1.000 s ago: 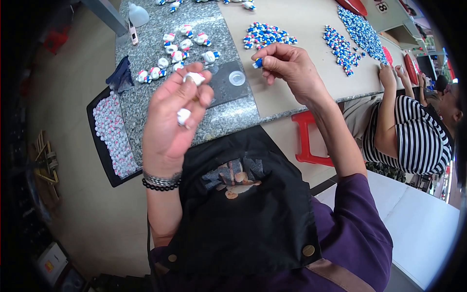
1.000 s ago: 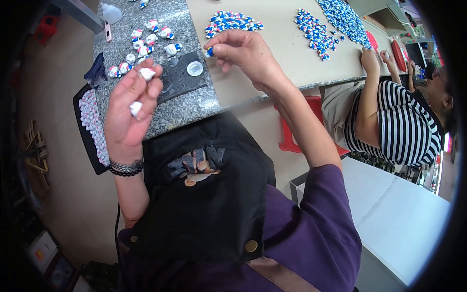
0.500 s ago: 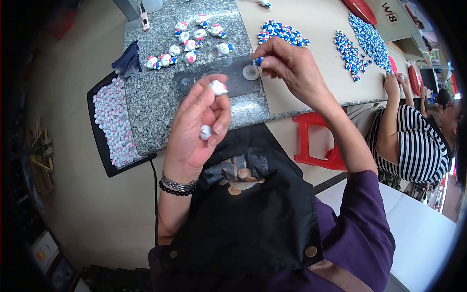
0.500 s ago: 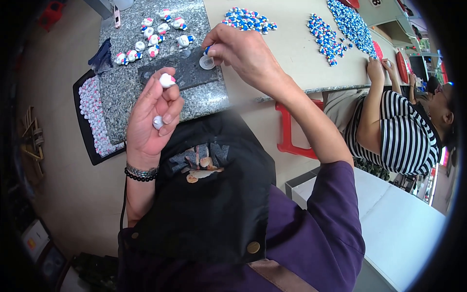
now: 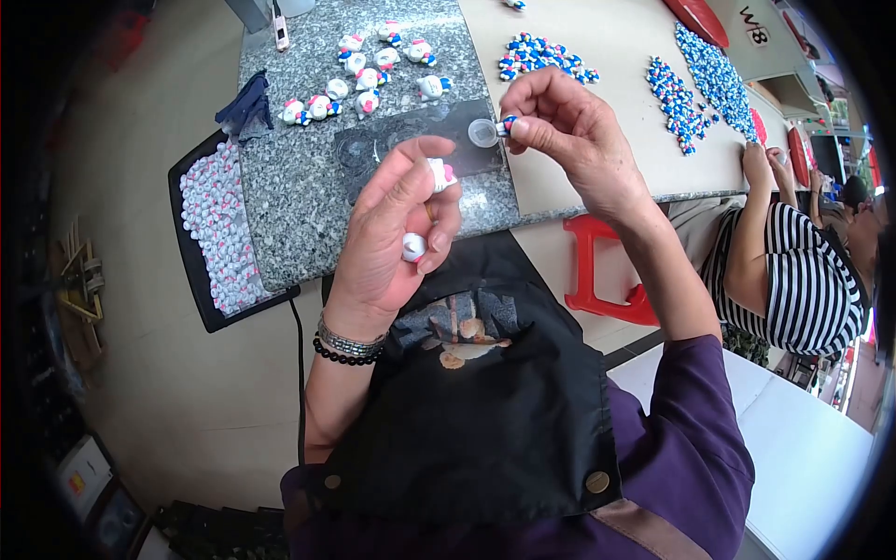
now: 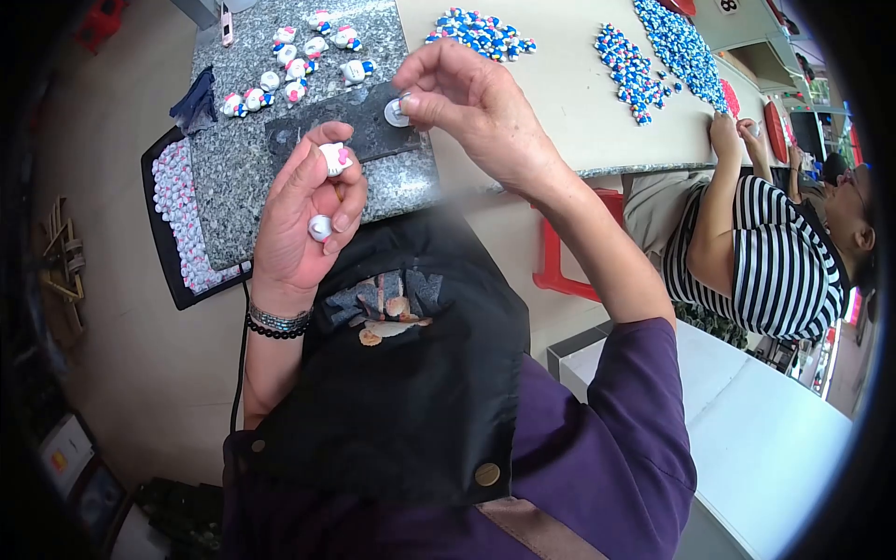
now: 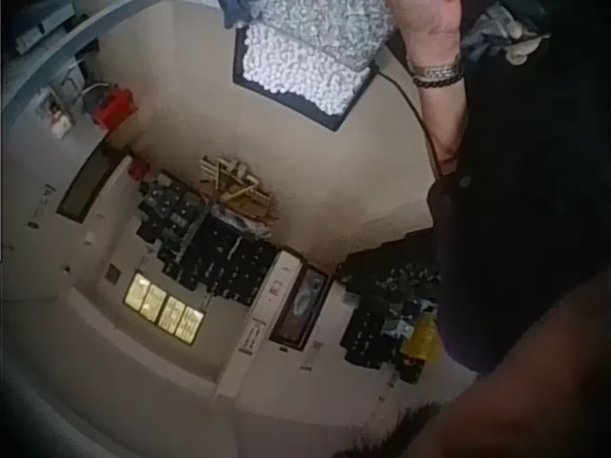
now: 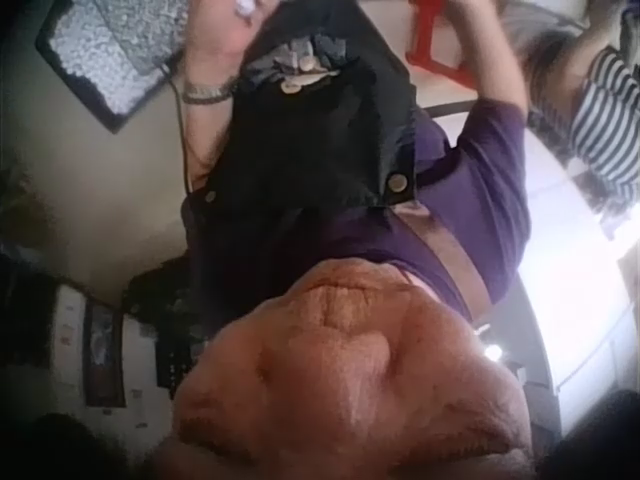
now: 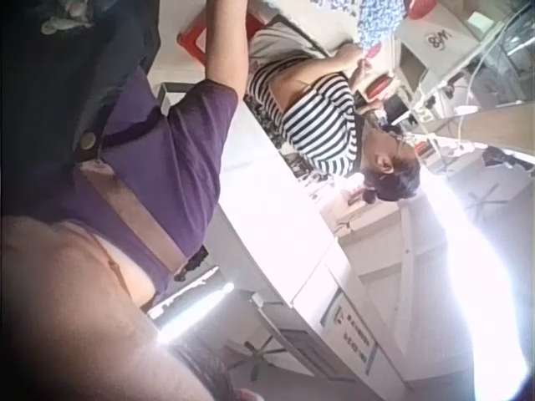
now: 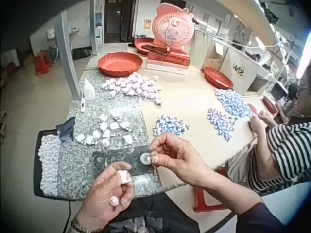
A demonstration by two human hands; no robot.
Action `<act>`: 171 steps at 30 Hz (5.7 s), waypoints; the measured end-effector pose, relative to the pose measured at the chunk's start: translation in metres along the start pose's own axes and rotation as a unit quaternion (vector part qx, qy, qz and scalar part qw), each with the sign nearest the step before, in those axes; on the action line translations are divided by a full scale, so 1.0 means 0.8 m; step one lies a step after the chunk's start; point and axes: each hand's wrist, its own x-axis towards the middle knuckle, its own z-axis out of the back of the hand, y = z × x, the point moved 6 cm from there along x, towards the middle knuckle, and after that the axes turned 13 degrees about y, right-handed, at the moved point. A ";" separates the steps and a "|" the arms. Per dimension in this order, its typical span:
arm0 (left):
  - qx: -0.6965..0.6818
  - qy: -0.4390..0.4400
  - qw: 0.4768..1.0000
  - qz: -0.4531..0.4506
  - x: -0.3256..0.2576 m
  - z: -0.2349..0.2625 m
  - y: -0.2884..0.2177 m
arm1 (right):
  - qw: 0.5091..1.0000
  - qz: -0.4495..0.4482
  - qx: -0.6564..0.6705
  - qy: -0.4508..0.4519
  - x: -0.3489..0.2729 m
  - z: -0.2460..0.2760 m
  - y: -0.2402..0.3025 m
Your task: The person assembles small plastic toy parts by hand, attaching blue or pink components to white cat-shaped bases.
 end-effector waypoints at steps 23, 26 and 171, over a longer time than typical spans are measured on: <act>-0.059 0.014 0.998 -0.014 -0.012 0.014 -0.001 | 0.801 0.151 -0.571 0.101 0.027 -0.011 0.006; -0.052 0.014 0.998 -0.029 -0.012 0.014 -0.002 | 0.765 0.171 -0.613 0.092 0.027 -0.014 0.010; 0.228 -0.055 0.962 -0.140 0.026 0.004 -0.007 | 0.961 0.121 -0.201 -0.143 -0.016 -0.027 0.032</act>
